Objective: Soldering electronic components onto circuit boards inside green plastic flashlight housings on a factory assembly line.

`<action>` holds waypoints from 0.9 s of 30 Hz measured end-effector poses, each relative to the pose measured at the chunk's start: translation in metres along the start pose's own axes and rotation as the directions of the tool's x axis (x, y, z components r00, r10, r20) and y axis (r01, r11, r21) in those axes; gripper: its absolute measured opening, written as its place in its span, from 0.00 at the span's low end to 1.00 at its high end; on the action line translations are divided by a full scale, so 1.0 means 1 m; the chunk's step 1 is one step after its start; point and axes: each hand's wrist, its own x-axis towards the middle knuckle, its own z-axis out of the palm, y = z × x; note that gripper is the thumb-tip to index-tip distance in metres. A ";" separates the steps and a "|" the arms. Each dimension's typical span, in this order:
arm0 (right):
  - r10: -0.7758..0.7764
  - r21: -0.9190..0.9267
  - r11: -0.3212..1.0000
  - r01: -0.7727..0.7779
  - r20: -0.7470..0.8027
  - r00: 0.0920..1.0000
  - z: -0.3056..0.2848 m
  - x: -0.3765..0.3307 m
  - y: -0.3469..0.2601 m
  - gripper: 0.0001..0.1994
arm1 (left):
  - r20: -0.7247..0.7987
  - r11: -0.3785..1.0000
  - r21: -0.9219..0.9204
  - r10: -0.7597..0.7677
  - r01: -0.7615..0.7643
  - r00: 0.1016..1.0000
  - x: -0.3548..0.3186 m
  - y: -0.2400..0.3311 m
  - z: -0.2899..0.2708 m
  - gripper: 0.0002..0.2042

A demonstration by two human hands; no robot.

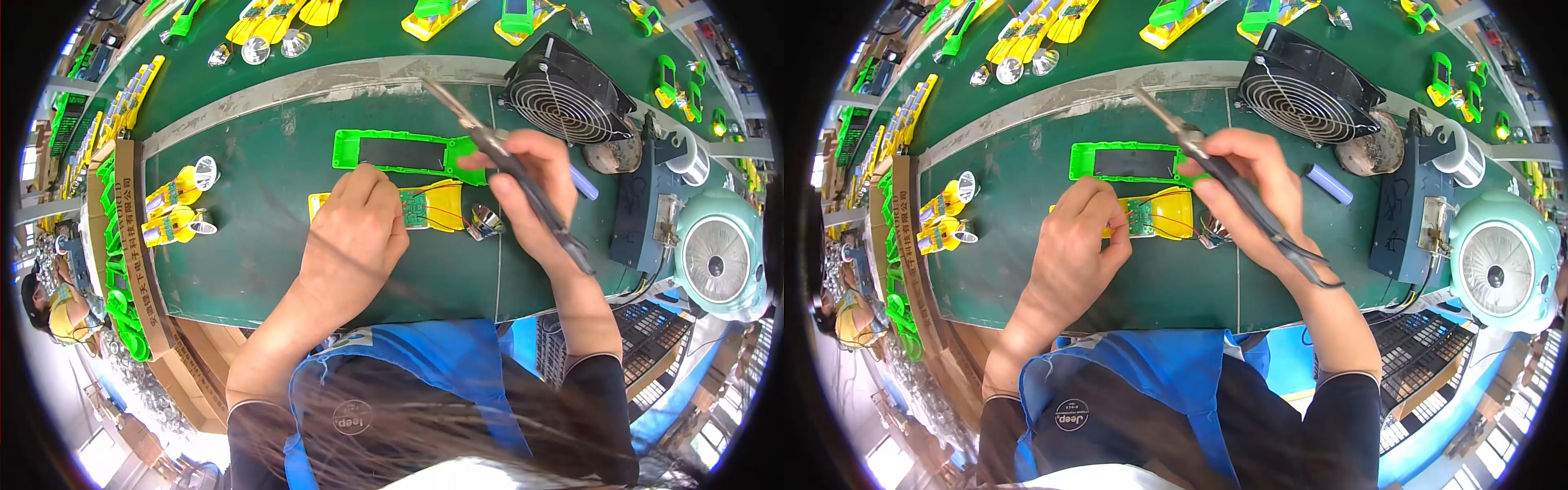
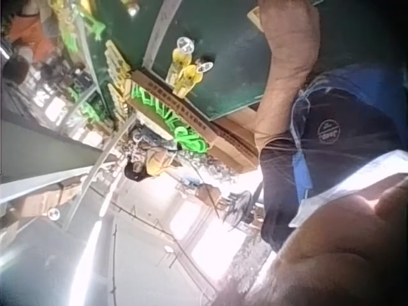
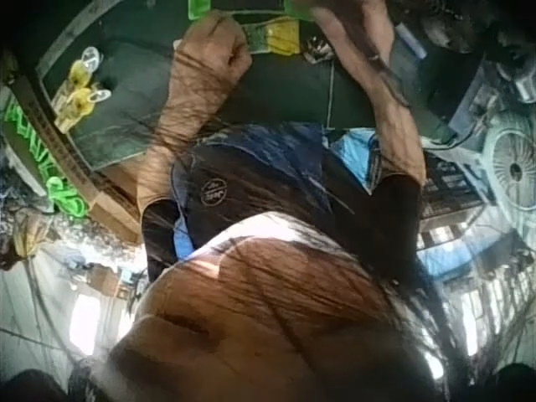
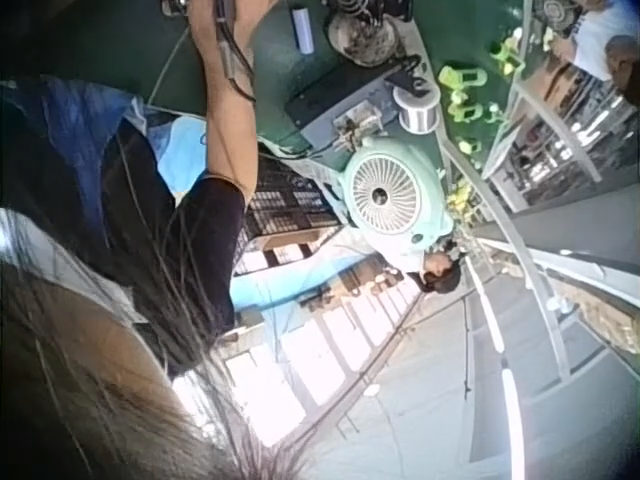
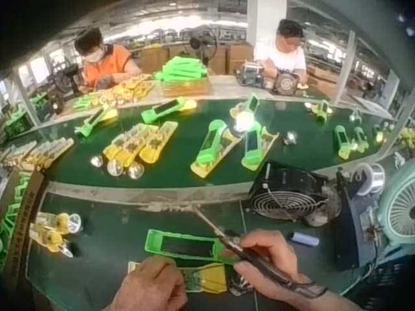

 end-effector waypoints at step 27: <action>0.006 -0.283 0.959 -0.006 -0.001 1.000 -0.012 -0.040 -0.003 0.17 | 0.118 0.837 -0.525 -0.104 0.151 0.988 0.025 -0.008 -0.004 0.02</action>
